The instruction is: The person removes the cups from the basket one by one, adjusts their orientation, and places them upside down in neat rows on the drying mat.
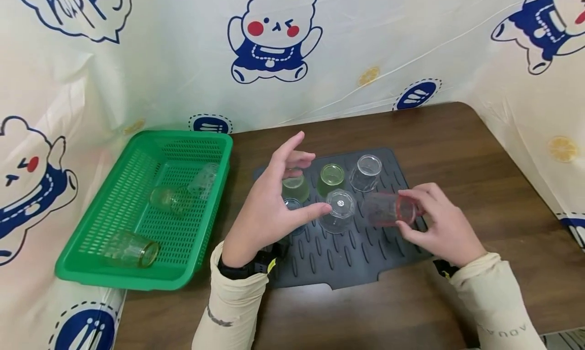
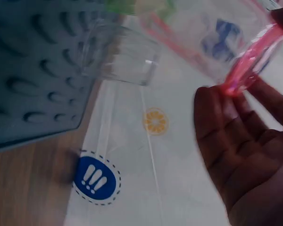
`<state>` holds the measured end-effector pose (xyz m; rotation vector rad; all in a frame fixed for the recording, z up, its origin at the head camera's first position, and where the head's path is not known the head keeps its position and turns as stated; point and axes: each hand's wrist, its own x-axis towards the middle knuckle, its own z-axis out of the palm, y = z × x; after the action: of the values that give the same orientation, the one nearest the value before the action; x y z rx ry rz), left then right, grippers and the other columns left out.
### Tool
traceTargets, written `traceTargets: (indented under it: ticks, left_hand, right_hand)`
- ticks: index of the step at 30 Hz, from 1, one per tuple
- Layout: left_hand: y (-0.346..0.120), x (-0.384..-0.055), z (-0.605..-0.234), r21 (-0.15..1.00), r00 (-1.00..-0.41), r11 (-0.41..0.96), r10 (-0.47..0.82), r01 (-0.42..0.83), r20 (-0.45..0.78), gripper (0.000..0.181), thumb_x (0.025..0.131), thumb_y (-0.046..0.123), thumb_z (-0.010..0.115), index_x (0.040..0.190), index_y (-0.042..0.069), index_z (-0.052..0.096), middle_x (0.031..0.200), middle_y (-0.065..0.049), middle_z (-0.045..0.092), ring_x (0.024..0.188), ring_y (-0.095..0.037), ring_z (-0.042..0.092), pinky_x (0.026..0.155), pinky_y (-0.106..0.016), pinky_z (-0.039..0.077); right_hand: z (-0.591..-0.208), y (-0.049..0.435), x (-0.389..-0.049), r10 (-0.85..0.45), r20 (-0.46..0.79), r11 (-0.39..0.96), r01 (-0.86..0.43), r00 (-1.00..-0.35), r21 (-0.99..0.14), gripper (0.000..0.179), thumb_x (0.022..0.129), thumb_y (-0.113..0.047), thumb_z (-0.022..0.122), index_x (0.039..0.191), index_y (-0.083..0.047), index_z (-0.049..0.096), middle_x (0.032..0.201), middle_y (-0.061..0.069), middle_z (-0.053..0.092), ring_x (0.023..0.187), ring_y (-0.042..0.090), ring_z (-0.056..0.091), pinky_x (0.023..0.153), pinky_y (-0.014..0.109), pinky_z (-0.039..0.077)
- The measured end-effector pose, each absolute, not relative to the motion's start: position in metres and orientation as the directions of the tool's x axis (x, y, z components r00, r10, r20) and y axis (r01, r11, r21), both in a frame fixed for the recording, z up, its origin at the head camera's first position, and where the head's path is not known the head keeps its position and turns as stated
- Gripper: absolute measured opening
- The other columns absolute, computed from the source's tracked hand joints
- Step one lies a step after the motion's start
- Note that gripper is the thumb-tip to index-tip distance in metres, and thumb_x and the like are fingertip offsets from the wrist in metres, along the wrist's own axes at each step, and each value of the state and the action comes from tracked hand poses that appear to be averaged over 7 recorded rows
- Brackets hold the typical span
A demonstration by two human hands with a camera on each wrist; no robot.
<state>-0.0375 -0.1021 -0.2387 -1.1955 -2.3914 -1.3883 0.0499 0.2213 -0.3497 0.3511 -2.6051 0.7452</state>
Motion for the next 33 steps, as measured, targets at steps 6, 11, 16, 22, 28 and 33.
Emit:
traceTargets:
  ticks: [6, 11, 16, 22, 28, 33]
  left_hand:
    - [-0.106, -0.037, -0.239, 0.668, -0.707, 0.331, 0.564, 0.666, 0.425, 0.098, 0.076, 0.043, 0.078, 0.153, 0.032, 0.017, 0.133, 0.007, 0.05, 0.12, -0.006, 0.047, 0.095, -0.028, 0.043]
    - [-0.11, -0.044, -0.241, 0.62, -0.751, 0.443, 0.511, 0.648, 0.42, 0.088, 0.082, 0.047, 0.072, 0.153, 0.029, 0.022, 0.133, 0.005, 0.05, 0.122, -0.008, 0.046, 0.095, -0.031, 0.043]
    - [-0.117, -0.052, -0.242, 0.497, -0.735, 0.543, 0.464, 0.677, 0.495, 0.075, 0.087, 0.043, 0.067, 0.15, 0.02, 0.033, 0.144, 0.002, 0.041, 0.135, -0.014, 0.032, 0.104, -0.04, 0.033]
    - [-0.126, -0.064, -0.244, 0.387, -0.712, 0.621, 0.44, 0.681, 0.548, 0.071, 0.09, 0.039, 0.065, 0.149, 0.014, 0.036, 0.151, -0.002, 0.031, 0.143, -0.017, 0.015, 0.112, -0.041, 0.018]
    - [-0.129, -0.065, -0.251, 0.354, -0.755, 0.695, 0.425, 0.626, 0.5, 0.074, 0.089, 0.041, 0.064, 0.151, 0.014, 0.033, 0.153, -0.008, 0.028, 0.143, -0.021, 0.015, 0.113, -0.039, 0.013]
    - [-0.134, -0.067, -0.254, 0.367, -0.779, 0.715, 0.401, 0.595, 0.483, 0.074, 0.089, 0.042, 0.064, 0.15, 0.015, 0.034, 0.152, -0.007, 0.029, 0.143, -0.022, 0.018, 0.112, -0.04, 0.018]
  right_hand:
    - [-0.358, 0.205, 0.037, -0.073, 0.325, 0.923, -0.187, -0.943, -0.335, 0.051, 0.075, -0.035, 0.073, 0.119, -0.013, 0.062, 0.106, 0.001, 0.05, 0.075, 0.014, 0.057, 0.052, 0.032, 0.049]
    - [-0.353, 0.199, 0.029, -0.065, 0.215, 0.932, -0.137, -0.974, -0.335, 0.05, 0.078, -0.034, 0.073, 0.12, -0.009, 0.059, 0.105, 0.006, 0.052, 0.085, 0.02, 0.055, 0.057, 0.039, 0.051]
    - [-0.334, 0.201, 0.025, -0.084, 0.154, 0.939, -0.13, -0.984, -0.318, 0.055, 0.083, -0.038, 0.07, 0.125, -0.006, 0.056, 0.117, 0.013, 0.052, 0.101, 0.029, 0.054, 0.069, 0.049, 0.052]
    - [-0.283, 0.187, 0.0, -0.065, 0.454, 0.907, -0.242, -0.889, -0.344, 0.065, 0.084, -0.029, 0.067, 0.141, -0.004, 0.046, 0.142, 0.015, 0.041, 0.127, 0.035, 0.039, 0.088, 0.057, 0.042]
    - [-0.261, 0.152, -0.021, -0.117, 0.473, 0.858, -0.329, -0.873, -0.396, 0.078, 0.087, -0.029, 0.067, 0.152, -0.007, 0.03, 0.154, 0.012, 0.024, 0.139, 0.035, 0.024, 0.108, 0.05, 0.025]
    - [-0.265, 0.132, -0.028, -0.169, 0.336, 0.855, -0.308, -0.926, -0.418, 0.087, 0.089, -0.04, 0.064, 0.155, -0.009, 0.017, 0.157, 0.015, 0.014, 0.14, 0.039, 0.017, 0.104, 0.058, 0.025]
